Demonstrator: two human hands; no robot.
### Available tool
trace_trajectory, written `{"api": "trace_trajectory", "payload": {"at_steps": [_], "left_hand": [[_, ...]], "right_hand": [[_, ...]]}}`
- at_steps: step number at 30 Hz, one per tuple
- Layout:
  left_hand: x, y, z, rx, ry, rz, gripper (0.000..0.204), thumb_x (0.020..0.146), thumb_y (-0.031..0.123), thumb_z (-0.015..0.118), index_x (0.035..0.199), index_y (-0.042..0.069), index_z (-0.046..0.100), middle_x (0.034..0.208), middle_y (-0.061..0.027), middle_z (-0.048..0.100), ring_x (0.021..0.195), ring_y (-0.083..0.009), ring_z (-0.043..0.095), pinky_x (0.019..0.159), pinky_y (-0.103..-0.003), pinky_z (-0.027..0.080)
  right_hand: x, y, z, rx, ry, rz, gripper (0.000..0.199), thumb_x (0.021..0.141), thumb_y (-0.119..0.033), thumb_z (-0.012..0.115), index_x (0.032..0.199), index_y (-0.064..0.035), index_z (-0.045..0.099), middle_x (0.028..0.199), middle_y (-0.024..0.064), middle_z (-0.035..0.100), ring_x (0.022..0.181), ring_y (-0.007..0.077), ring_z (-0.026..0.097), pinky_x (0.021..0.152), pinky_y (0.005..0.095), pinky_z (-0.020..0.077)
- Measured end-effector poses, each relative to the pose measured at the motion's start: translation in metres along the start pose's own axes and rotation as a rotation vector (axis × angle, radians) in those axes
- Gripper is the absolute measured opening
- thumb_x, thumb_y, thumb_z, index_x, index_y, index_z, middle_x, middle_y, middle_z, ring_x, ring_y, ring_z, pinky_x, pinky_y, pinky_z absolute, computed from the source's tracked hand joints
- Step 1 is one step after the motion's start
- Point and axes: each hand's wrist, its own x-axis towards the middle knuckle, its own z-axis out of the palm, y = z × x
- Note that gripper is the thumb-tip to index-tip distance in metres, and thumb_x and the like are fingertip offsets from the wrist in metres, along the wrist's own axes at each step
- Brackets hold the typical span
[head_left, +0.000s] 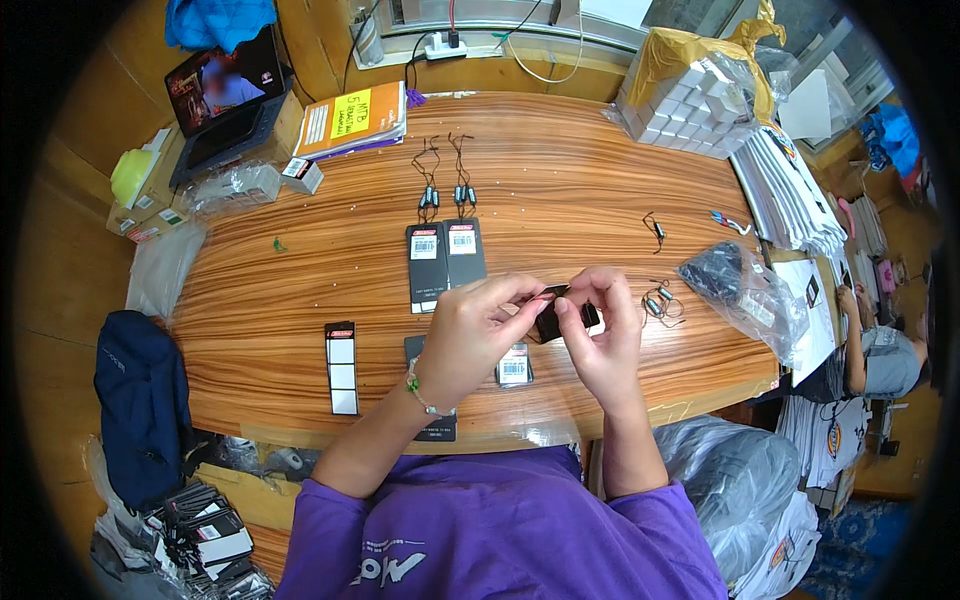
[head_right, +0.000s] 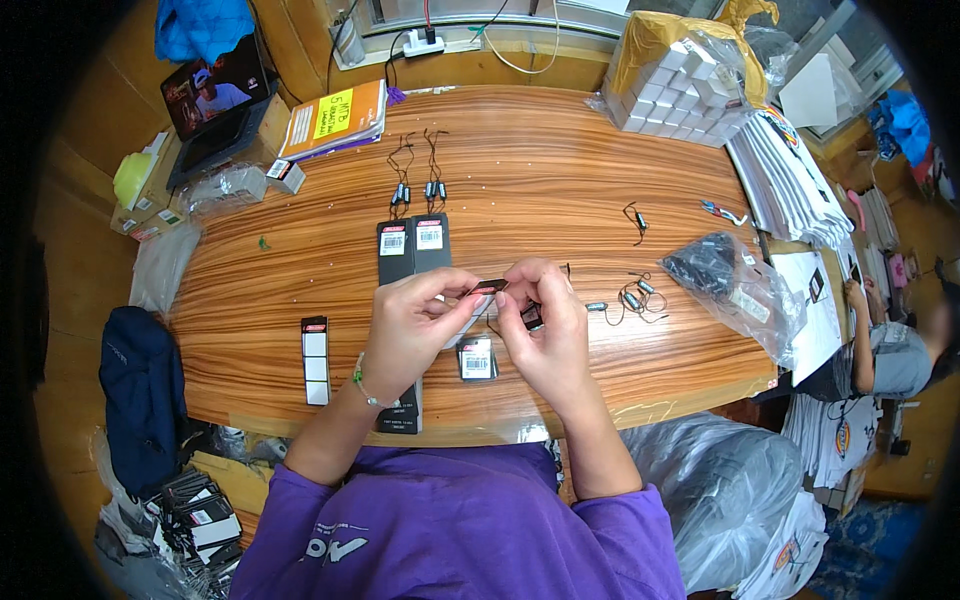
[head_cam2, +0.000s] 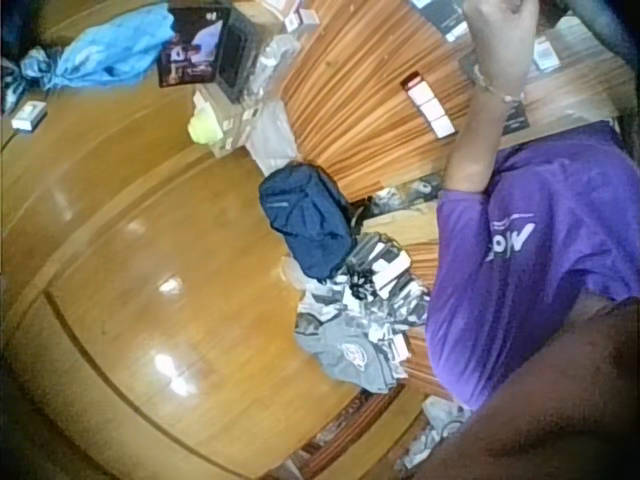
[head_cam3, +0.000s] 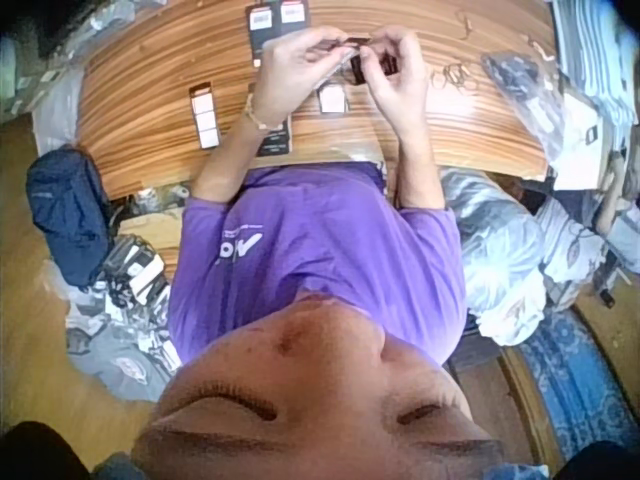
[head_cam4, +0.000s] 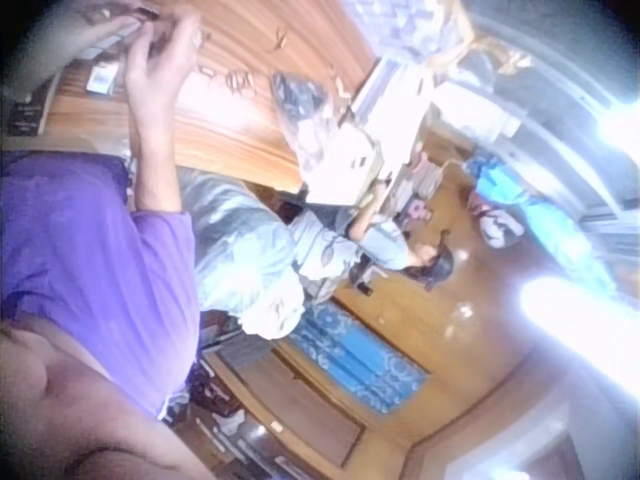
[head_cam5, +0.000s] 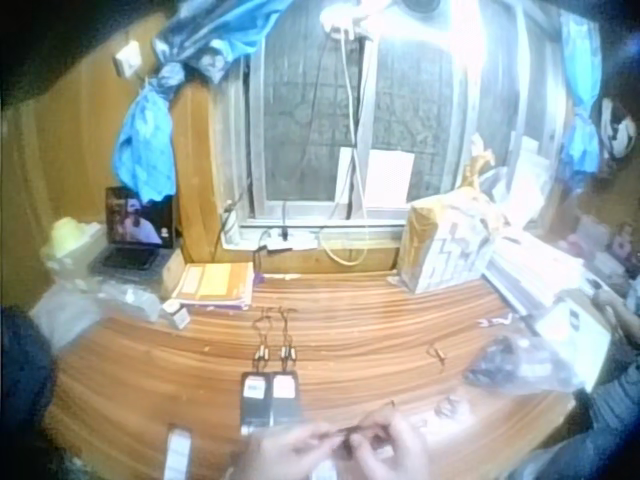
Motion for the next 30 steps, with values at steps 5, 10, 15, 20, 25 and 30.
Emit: {"api": "trace_trajectory", "payload": {"at_steps": [5,10,15,20,25,30], "left_hand": [[0.005,0.001,-0.004,0.009,-0.011,-0.008,0.014,0.076,-0.002,0.065,0.090,-0.004,0.063,0.083,-0.0091,0.065,0.073,-0.0099,0.063,0.060,-0.022,0.055],[0.002,-0.002,-0.004,0.025,-0.019,0.029,0.014,0.076,-0.004,0.064,0.090,-0.004,0.063,0.083,-0.0092,0.065,0.071,-0.0099,0.063,0.059,-0.021,0.054],[0.002,-0.002,-0.006,0.046,-0.037,0.069,0.015,0.077,-0.003,0.064,0.091,-0.005,0.062,0.084,-0.0098,0.065,0.071,-0.0104,0.063,0.058,-0.021,0.054],[0.002,-0.001,-0.008,0.070,-0.087,0.057,0.015,0.078,-0.001,0.064,0.092,-0.005,0.062,0.085,-0.0100,0.065,0.073,-0.0110,0.063,0.059,-0.023,0.053],[0.002,0.002,-0.010,0.111,-0.092,0.070,0.015,0.078,0.000,0.064,0.092,-0.003,0.062,0.084,-0.0108,0.065,0.072,-0.0136,0.063,0.061,-0.024,0.053],[0.002,0.003,-0.009,0.212,-0.074,0.175,0.013,0.077,0.001,0.064,0.090,-0.001,0.062,0.083,-0.0112,0.064,0.071,-0.0216,0.063,0.061,-0.028,0.051]], "right_hand": [[0.004,0.003,0.005,0.006,0.043,-0.036,0.019,0.074,0.006,0.061,0.090,-0.0006,0.052,0.075,0.0069,0.055,0.066,0.0154,0.052,0.059,0.0266,0.0420],[0.003,-0.003,0.007,-0.066,0.041,-0.036,0.019,0.073,0.006,0.060,0.088,-0.0006,0.052,0.074,0.0072,0.055,0.066,0.0170,0.052,0.059,0.0276,0.0425],[0.003,-0.001,0.009,-0.058,0.060,-0.051,0.019,0.072,0.007,0.061,0.088,-0.0005,0.052,0.073,0.0073,0.054,0.065,0.0171,0.052,0.058,0.0274,0.0426],[0.000,-0.004,0.008,0.008,0.046,-0.006,0.018,0.073,0.007,0.060,0.087,-0.0002,0.052,0.076,0.0076,0.055,0.065,0.0161,0.051,0.058,0.0267,0.0428],[0.000,-0.003,0.007,-0.034,0.027,-0.044,0.017,0.073,0.007,0.060,0.087,-0.0002,0.052,0.078,0.0079,0.056,0.065,0.0160,0.051,0.059,0.0263,0.0430],[-0.002,0.001,0.008,-0.049,0.042,-0.050,0.017,0.075,0.006,0.061,0.088,-0.0004,0.052,0.077,0.0070,0.055,0.067,0.0152,0.053,0.061,0.0248,0.0433]]}}
